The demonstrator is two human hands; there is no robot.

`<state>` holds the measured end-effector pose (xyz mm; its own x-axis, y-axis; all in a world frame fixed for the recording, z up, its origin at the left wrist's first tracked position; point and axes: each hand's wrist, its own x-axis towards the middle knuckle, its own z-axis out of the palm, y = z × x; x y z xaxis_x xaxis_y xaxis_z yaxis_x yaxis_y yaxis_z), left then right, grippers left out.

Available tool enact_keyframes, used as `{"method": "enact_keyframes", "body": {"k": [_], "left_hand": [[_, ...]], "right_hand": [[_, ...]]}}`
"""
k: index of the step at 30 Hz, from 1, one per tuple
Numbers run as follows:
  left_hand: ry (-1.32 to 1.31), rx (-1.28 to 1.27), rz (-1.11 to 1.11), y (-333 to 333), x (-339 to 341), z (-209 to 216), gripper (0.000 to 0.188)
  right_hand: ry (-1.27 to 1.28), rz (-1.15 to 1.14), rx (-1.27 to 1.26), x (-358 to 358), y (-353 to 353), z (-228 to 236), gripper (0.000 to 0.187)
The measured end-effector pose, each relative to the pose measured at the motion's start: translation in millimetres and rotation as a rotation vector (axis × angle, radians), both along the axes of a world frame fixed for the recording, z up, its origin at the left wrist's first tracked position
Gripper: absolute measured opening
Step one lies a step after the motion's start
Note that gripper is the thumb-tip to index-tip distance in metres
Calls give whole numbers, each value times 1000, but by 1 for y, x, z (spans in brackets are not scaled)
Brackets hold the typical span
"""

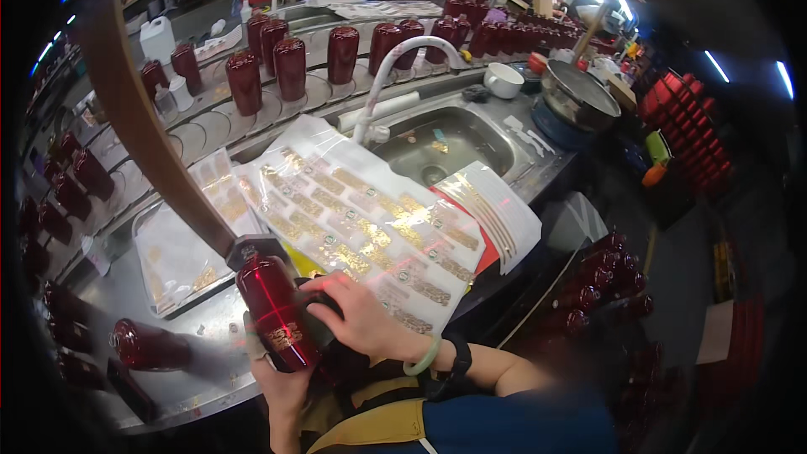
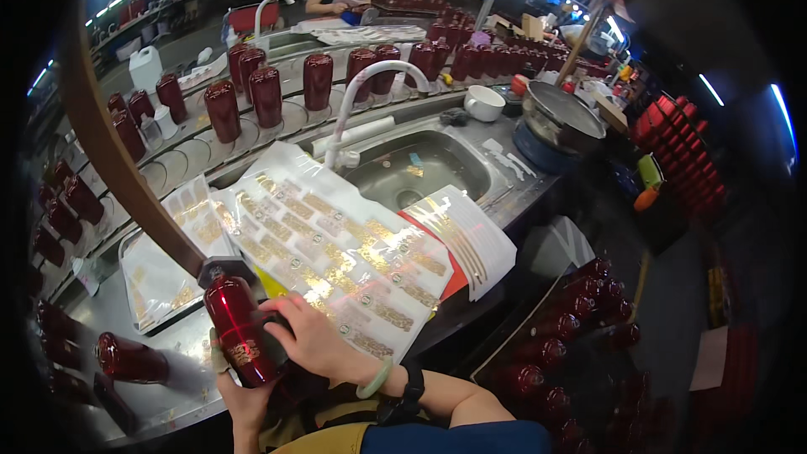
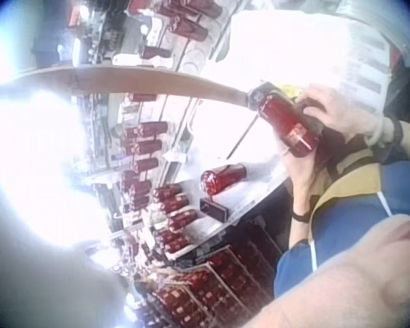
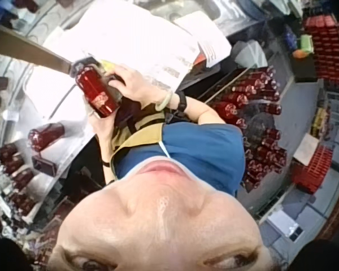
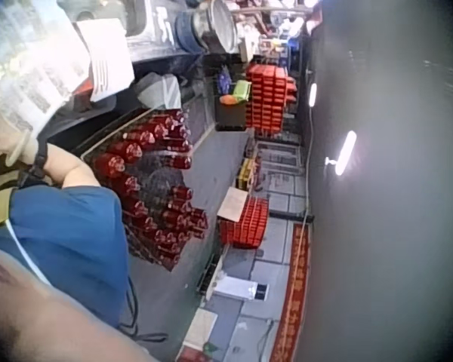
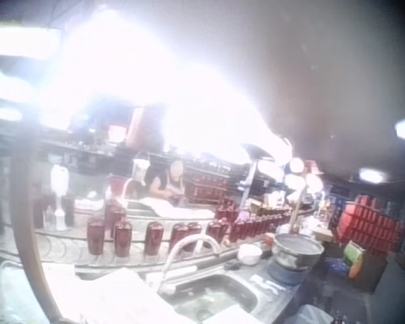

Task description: Applying labels and decorative seals to glass liquor bottles by hand.

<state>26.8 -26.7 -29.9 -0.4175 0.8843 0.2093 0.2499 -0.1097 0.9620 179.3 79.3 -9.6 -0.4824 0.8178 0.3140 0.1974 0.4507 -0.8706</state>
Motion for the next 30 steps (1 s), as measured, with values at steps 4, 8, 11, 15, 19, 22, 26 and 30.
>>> {"method": "enact_keyframes", "body": {"k": [4,8,11,15,19,22,26,30], "left_hand": [[-96,-74,39,-9,-4,-1,113],[220,-43,24,-12,-13,-7,108],[437,30,50,-9,-15,5,98],[501,32,89,-20,-15,13,96],[251,64,146,-10,-11,11,90],[208,19,-5,-4,-18,-8,89],[338,61,106,-7,-18,-10,88],[297,87,60,-8,-18,-9,88]], "right_hand": [[-58,-68,-28,-2,0,10,29],[-32,72,-110,-5,-11,12,27],[-50,-81,-228,20,5,-12,25],[269,13,-415,10,-3,1,27],[28,62,-406,11,-2,-19,27],[114,-70,-398,17,6,-28,25],[149,-29,-394,6,-10,0,24],[37,-66,-303,6,0,-12,24]]}}
